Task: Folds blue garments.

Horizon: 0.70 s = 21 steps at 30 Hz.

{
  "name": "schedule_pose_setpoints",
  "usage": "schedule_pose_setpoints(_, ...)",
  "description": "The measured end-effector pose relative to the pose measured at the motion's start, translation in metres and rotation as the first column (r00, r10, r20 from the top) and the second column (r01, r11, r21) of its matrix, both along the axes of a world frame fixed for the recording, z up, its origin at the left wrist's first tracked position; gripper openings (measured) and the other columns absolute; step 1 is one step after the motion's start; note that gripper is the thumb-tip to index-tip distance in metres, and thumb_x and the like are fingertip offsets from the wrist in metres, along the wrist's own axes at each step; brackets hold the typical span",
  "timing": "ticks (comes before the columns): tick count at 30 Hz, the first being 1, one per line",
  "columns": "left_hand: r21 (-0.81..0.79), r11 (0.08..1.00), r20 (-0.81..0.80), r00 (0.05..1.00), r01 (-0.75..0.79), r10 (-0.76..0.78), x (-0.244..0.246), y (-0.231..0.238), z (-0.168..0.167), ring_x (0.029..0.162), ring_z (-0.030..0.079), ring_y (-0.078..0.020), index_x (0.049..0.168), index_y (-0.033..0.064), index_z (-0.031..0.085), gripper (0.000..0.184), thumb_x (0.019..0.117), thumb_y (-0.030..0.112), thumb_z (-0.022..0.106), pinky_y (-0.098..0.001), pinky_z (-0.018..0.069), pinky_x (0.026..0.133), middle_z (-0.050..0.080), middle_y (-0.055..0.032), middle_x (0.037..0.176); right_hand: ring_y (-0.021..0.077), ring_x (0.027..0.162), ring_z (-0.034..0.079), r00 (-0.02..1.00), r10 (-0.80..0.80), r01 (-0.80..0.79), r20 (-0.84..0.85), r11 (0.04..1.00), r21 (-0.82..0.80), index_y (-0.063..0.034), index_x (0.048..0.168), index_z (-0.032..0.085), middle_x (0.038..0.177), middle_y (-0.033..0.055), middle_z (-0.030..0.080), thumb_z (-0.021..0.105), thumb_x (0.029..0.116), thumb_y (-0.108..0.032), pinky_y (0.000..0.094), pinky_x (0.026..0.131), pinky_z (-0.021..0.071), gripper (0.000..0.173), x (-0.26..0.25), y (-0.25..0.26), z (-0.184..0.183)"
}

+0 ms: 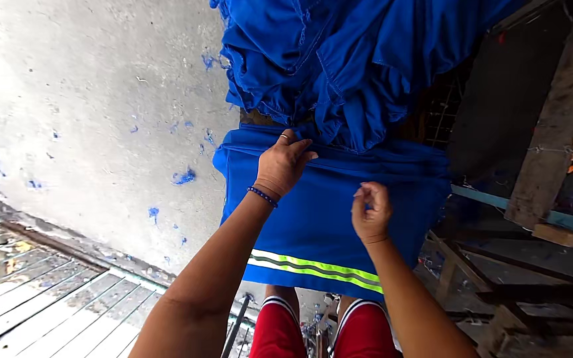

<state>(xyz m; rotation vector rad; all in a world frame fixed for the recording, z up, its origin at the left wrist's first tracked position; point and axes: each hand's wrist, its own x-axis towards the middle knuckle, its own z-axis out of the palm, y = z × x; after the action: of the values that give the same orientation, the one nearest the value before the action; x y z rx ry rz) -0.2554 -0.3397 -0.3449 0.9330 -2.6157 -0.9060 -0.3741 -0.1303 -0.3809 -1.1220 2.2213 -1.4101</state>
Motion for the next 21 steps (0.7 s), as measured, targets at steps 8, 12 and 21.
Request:
schedule_pose_setpoints(8, 0.275, 0.959, 0.244, 0.970, -0.065, -0.004, -0.028, -0.018, -0.013, 0.101, 0.068, -0.0351, 0.105, 0.0048, 0.077, 0.020, 0.0993, 0.020, 0.065, -0.0592, 0.0520, 0.088, 0.070, -0.0175, 0.109, 0.0079, 0.062, 0.062, 0.912, -0.103, 0.053, 0.397, 0.989, 0.136, 0.0103, 0.119, 0.058, 0.089, 0.0114, 0.064, 0.056, 0.0928, 0.003, 0.0233, 0.057, 0.0559, 0.027, 0.016, -0.014, -0.013)
schedule_pose_setpoints(12, 0.433, 0.888, 0.097, 0.988, -0.154, 0.124, -0.021, -0.023, -0.014, 0.077, 0.069, -0.0171, 0.106, -0.0009, 0.073, 0.019, 0.1010, 0.014, 0.063, -0.0378, 0.0577, 0.076, 0.073, -0.0127, 0.095, 0.0099, 0.061, 0.065, 0.827, -0.149, 0.052, 0.542, 0.981, 0.189, 0.0105, 0.122, 0.054, 0.091, 0.0104, 0.063, 0.053, 0.0948, 0.005, 0.0263, 0.059, 0.0608, 0.028, 0.004, -0.020, -0.004)
schedule_pose_setpoints(21, 0.651, 0.725, -0.389, 0.721, -0.226, 0.573, 0.013, -0.003, -0.003, 0.063, 0.065, -0.0064, 0.097, 0.0136, 0.054, 0.023, 0.1094, 0.016, 0.034, -0.0289, 0.0586, 0.065, 0.063, 0.0091, 0.069, 0.0131, 0.059, 0.067, 0.832, -0.171, 0.050, 0.528, 0.971, 0.236, 0.0104, 0.121, 0.055, 0.089, 0.0132, 0.065, 0.052, 0.0978, 0.003, 0.0291, 0.058, 0.0623, 0.024, 0.001, -0.022, -0.012)
